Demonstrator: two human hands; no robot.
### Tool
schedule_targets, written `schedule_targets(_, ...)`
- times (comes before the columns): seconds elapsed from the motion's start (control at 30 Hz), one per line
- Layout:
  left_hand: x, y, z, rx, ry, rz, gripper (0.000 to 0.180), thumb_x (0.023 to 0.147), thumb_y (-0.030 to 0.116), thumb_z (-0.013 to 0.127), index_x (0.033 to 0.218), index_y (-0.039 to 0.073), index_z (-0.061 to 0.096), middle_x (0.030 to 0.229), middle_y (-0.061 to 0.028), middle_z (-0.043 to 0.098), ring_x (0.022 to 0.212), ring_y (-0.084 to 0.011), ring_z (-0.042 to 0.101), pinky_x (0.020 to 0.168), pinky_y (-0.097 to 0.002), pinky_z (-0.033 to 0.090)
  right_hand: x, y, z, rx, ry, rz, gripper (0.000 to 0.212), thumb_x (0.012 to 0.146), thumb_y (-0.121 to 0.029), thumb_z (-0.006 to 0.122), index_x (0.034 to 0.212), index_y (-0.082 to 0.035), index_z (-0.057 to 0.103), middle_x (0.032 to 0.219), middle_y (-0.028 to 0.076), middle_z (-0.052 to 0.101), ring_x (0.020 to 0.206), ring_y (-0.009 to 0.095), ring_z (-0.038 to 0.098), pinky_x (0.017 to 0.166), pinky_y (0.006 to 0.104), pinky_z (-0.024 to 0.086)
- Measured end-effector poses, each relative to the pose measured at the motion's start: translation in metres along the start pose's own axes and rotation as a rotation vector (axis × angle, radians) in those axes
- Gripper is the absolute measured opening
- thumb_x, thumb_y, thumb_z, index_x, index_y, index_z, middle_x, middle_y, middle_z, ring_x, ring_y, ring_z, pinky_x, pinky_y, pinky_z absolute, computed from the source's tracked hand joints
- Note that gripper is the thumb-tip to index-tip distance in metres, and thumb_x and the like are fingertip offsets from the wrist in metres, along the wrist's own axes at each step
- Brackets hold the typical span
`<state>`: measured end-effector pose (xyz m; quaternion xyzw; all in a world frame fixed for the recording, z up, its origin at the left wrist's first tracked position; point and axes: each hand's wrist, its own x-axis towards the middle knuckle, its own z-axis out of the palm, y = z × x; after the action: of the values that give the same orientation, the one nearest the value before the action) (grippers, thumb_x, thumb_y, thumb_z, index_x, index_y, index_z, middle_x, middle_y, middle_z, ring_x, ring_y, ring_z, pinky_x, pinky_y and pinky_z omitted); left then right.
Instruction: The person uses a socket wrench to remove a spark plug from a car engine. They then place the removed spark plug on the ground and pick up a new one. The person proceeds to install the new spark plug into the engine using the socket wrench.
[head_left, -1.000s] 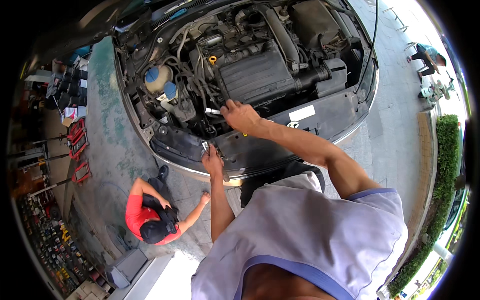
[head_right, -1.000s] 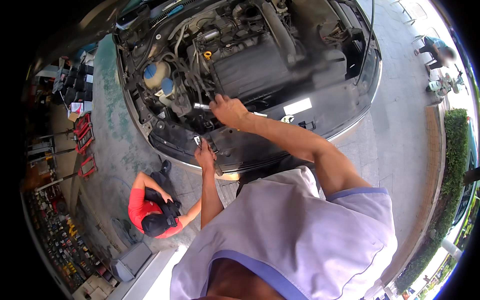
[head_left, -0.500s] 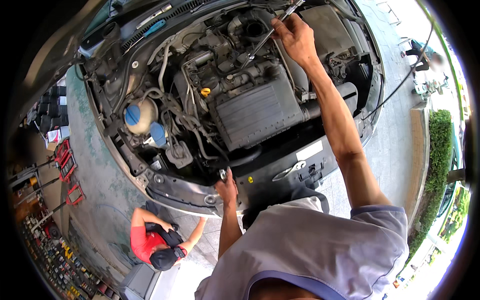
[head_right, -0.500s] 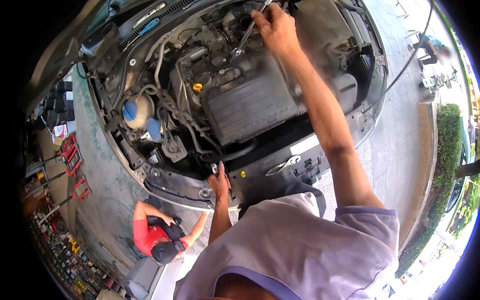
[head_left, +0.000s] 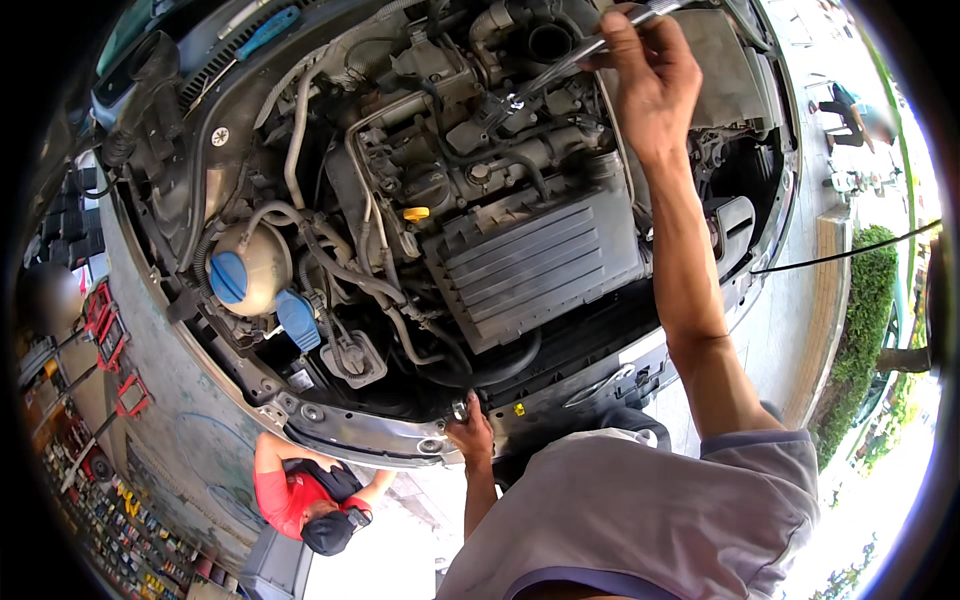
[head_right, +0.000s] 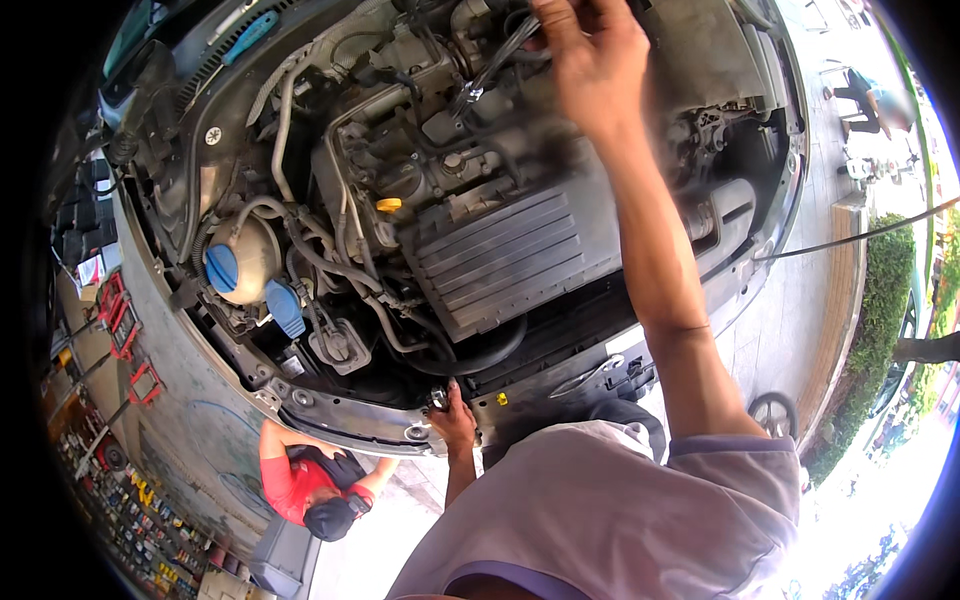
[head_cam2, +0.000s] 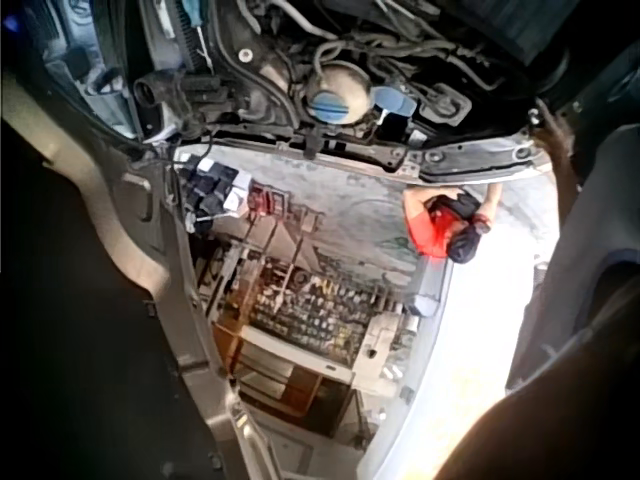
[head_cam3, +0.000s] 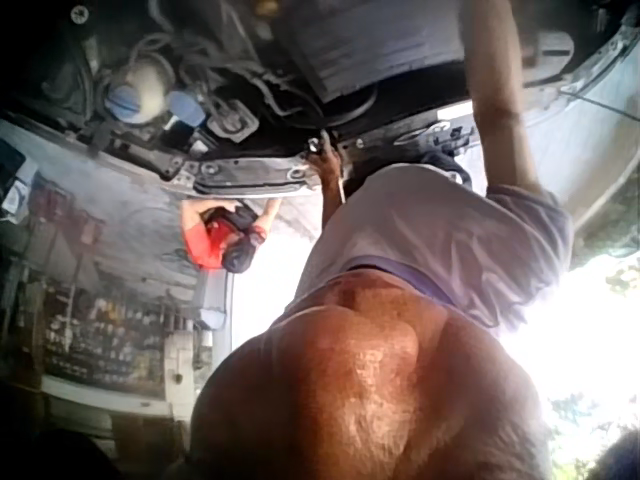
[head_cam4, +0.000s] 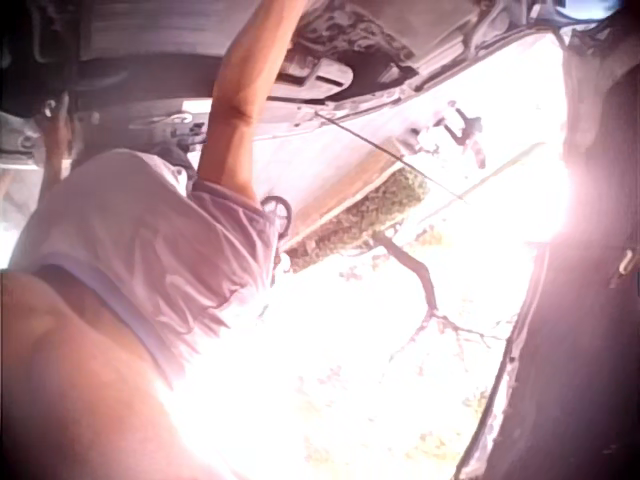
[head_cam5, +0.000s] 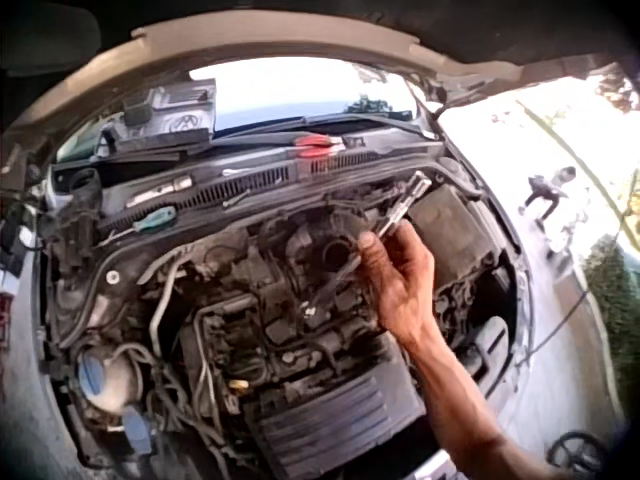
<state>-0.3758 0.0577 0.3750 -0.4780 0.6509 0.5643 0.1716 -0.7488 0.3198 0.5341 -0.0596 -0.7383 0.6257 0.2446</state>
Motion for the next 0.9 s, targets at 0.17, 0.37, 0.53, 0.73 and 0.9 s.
schedule_targets(0.17,0.0,-0.002,0.002,-0.018,0.01,-0.044,0.043,0.088,0.033,0.067,0.061,0.006,0.049,0.046,-0.0003,0.045,0.031,-0.0104,0.039,0.029,-0.0257,0.028,-0.027,0.014,-0.03,0.037,0.083,-0.055,0.025,0.095,-0.018,0.062,0.103,0.006,0.06,0.083,0.012,0.064,0.066,0.016,0.062,0.056,0.0276,0.052)
schedule_targets(0.37,-0.006,0.009,0.003,-0.032,0.024,-0.078,0.045,0.088,0.034,0.067,0.058,0.007,0.047,0.046,0.0012,0.044,0.032,-0.0095,0.039,0.03,-0.0248,0.027,-0.092,0.002,-0.061,0.132,0.178,0.372,0.035,0.1,-0.032,0.049,0.101,0.003,0.056,0.068,0.006,0.051,0.054,0.014,0.05,0.045,0.0237,0.037)
schedule_targets(0.53,-0.005,0.007,0.006,-0.066,0.022,0.02,0.049,0.089,0.034,0.068,0.053,0.008,0.046,0.045,0.0021,0.043,0.033,-0.0083,0.039,0.031,-0.0239,0.026,-0.158,0.01,-0.076,0.056,-0.024,0.704,0.034,0.102,-0.032,0.045,0.099,-0.001,0.057,0.056,-0.002,0.04,0.043,0.008,0.036,0.039,0.0227,0.03)
schedule_targets(0.73,-0.003,0.005,0.003,0.041,-0.004,0.14,0.058,0.09,0.041,0.064,0.049,0.006,0.042,0.04,-0.002,0.043,0.029,-0.014,0.042,0.03,-0.029,0.03,-0.225,0.022,-0.086,-0.26,-0.364,0.721,0.04,0.099,-0.037,0.051,0.089,0.001,0.058,0.06,0.007,0.051,0.057,0.015,0.048,0.054,0.0341,0.041)
schedule_targets(0.9,0.009,-0.005,-0.001,0.045,0.001,0.202,0.058,0.091,0.039,0.063,0.048,0.006,0.043,0.039,-0.004,0.044,0.028,-0.0153,0.043,0.03,-0.0297,0.031,-0.225,0.016,-0.087,-0.599,-0.479,0.354,0.03,0.097,-0.035,0.051,0.094,-0.005,0.055,0.075,0.022,0.062,0.067,0.044,0.06,0.059,0.0504,0.047)
